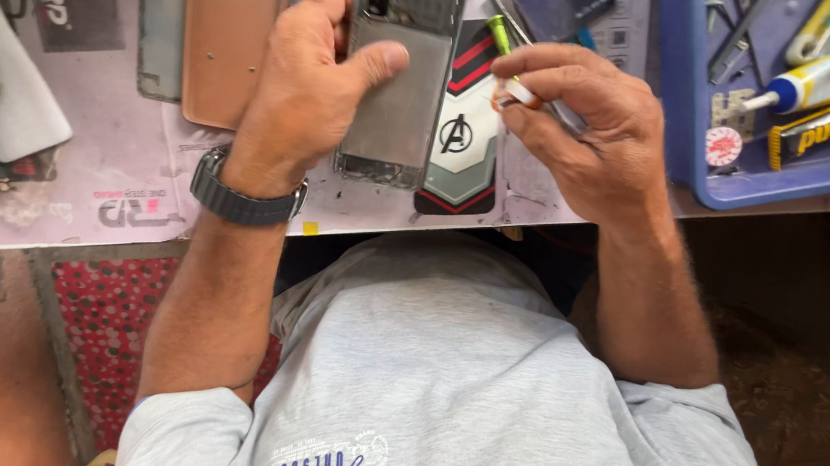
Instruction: The person uses a metal prying tool to separate the back cover of a smartphone, then removes the cover to expose the internal components. They use a screwdriver to unscrew and remove a metal bracket near the camera module, then connect a charging cable to the device to test functionality.
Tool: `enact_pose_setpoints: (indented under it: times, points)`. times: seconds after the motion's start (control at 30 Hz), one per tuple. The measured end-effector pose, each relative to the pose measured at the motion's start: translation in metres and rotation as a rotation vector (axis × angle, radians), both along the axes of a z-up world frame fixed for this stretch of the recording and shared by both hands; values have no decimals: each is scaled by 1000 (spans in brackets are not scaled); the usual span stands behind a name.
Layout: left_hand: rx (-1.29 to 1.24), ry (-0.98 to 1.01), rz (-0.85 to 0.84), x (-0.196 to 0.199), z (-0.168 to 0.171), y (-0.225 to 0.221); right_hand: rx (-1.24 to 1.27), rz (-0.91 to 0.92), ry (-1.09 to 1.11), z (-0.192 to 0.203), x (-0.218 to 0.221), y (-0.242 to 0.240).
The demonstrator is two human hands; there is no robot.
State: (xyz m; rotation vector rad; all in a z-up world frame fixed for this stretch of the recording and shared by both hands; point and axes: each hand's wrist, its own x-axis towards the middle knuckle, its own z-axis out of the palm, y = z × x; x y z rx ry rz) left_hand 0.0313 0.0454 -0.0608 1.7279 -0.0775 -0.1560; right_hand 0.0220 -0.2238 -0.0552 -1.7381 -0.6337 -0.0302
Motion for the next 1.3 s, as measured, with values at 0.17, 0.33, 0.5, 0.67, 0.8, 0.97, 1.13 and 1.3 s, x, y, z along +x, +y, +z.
enact_pose_setpoints:
  times: [0.17, 0.33, 0.5, 0.67, 0.8, 0.97, 1.13, 1.3]
  points:
    - [-765, 187, -43, 1, 0, 7, 332, 126, 341, 8, -5, 10]
    - [-880, 274, -99, -4, 0, 10, -20, 25, 28, 14, -4, 18]
    - [-809, 280, -175, -5, 5, 19, -10, 23, -26, 17, 6, 30]
    - [-709, 244, -204, -2, 10, 20, -99, -38, -58, 19, 18, 38]
    - [-674, 252, -204, 0, 8, 16, -110, -96, 37, 20, 21, 37]
    - [-683, 259, -179, -3, 10, 20, -12, -74, 95, 21, 25, 47]
    - [-686, 249, -193, 0, 5, 19, -106, -100, 41, 16, 29, 42]
    - [-698, 247, -211, -1, 1, 20, -79, -85, 57, 13, 31, 43]
